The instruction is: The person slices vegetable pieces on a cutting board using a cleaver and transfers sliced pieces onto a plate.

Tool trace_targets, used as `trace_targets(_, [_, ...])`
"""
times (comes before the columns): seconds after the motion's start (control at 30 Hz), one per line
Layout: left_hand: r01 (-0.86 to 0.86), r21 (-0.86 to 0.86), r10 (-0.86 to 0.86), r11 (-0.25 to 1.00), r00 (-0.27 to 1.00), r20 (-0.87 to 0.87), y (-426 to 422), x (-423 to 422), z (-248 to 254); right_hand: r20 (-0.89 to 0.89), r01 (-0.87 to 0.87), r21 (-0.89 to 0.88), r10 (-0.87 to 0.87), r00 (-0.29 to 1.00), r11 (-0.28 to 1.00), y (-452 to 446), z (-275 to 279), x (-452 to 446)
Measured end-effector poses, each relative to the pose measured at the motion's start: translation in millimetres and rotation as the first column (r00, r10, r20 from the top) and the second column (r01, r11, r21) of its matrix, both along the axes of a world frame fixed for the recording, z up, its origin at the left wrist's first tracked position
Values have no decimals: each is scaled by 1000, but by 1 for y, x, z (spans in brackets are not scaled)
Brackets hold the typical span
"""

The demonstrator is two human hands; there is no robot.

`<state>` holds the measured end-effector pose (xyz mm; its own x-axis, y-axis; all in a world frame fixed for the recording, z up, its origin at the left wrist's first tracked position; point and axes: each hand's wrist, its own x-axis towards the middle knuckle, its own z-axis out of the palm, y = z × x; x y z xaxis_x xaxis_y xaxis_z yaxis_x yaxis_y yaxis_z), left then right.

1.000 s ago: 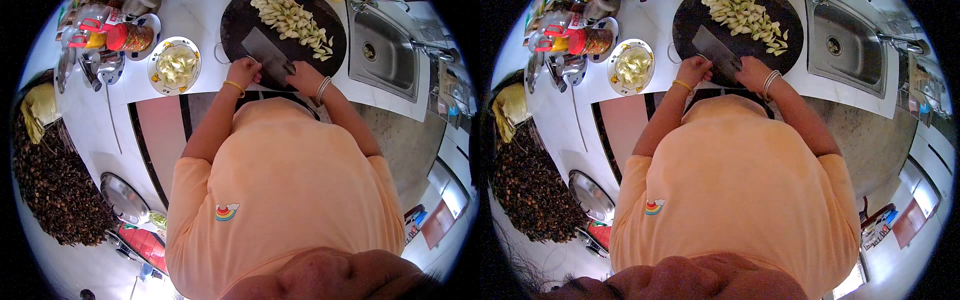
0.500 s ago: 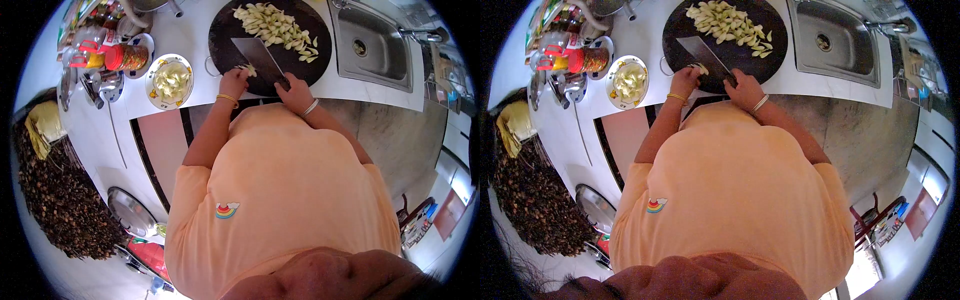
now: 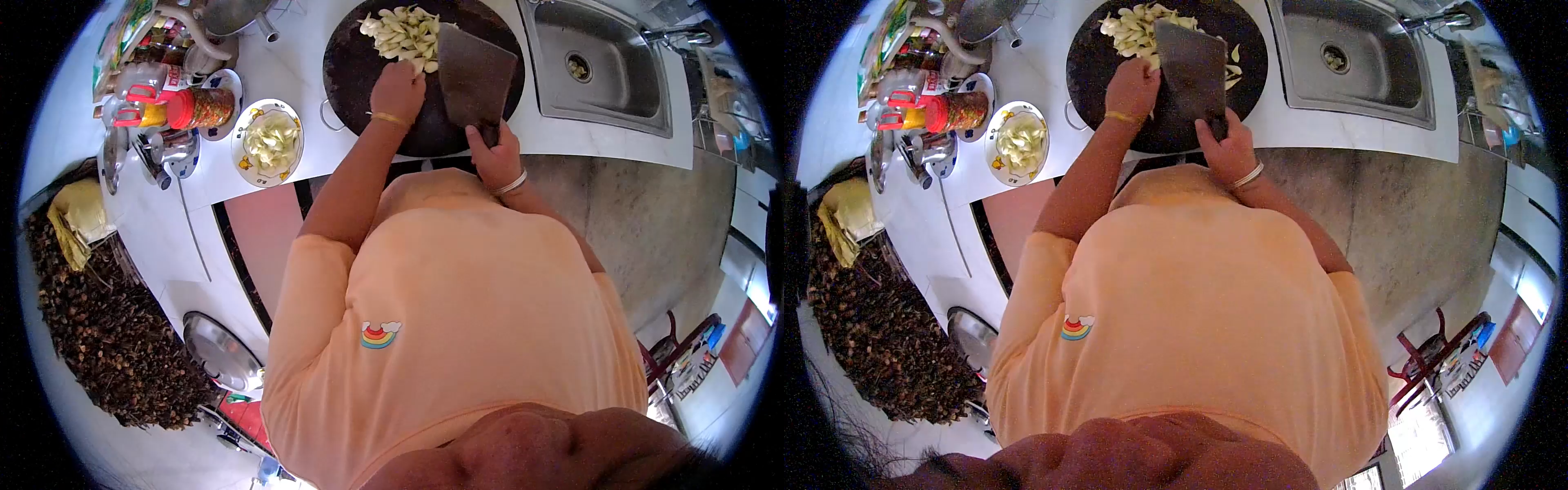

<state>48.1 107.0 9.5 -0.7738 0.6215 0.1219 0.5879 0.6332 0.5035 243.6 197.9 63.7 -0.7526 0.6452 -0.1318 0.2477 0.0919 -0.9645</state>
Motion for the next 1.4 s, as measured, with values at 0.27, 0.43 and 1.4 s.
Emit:
trace_targets(0.27, [-609, 111, 440, 785, 675, 593, -121, 21, -8, 305, -450, 75, 409, 860, 890, -3, -18, -38])
trace_targets(0.43, [-557, 85, 275, 826, 531, 801, -113, 36, -2, 353, -627, -45, 599, 719, 778, -12, -28, -63])
trace_targets(1.4, [-337, -10, 247, 941, 670, 700, -112, 21, -9, 564, -726, 151, 545, 620, 670, -26, -11, -81])
